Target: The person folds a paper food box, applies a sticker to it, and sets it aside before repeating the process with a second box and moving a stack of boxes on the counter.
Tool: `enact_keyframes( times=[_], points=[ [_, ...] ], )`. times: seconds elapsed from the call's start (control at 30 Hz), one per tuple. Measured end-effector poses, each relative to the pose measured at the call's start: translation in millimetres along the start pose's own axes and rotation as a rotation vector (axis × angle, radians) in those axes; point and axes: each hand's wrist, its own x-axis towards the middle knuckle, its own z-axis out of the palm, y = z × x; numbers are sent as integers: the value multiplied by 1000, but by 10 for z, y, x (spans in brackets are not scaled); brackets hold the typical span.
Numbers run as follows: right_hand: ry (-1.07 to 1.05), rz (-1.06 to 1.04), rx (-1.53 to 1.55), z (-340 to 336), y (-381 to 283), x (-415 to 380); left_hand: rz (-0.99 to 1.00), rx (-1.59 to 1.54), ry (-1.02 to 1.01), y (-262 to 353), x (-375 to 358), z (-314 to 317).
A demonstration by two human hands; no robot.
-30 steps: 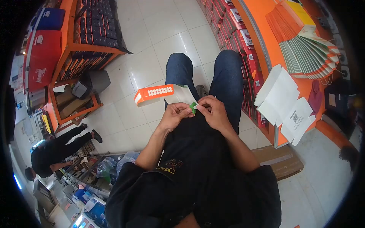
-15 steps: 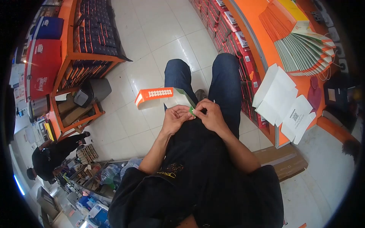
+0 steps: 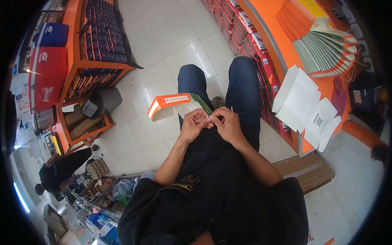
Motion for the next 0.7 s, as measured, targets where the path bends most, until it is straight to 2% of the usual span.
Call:
enact_keyframes(
  times=[0.1, 0.13, 0.2, 0.23, 0.3, 0.33, 0.4, 0.43, 0.47, 0.5, 0.53, 0.6, 0.63, 0.7],
  points=[
    [-44, -127, -158, -9, -37, -15, 33, 92, -69, -48, -35, -66],
    [-33, -127, -154, -1, -27, -14, 30, 101, -77, 9, -48, -52],
    [-165, -70, -405, 23, 19, -11, 208, 291, -9, 226, -85, 41],
    [-156, -67, -404, 54, 31, -14, 206, 295, -18, 346, -97, 88],
    [-50, -326, -475, 137, 25, -51, 275, -34, 106, 535, -114, 137],
    [-51, -327, -478, 142, 2, -57, 246, 11, 175, 552, -98, 103],
    [-87, -500, -496, 136, -76, -42, 205, 123, 226, 619, -41, 42],
    [-86, -508, -494, 120, -102, -36, 160, 239, 274, 656, -20, 27],
    [-135, -424, -498, 97, -122, -29, 168, 244, 273, 678, -17, 27],
    [-181, -335, -501, 77, -146, -17, 170, 192, 275, 686, -24, 37],
    [-174, -335, -501, 62, -202, 6, 166, 139, 275, 677, -32, 50],
    [-19, -251, -386, 37, -308, 46, 205, 108, 259, 612, -43, 86],
    [-18, -243, -388, 41, -291, 63, 247, 75, 249, 575, -58, 109],
    [208, -397, -232, 55, -254, 130, 246, 61, 252, 541, -77, 141]
  ],
)
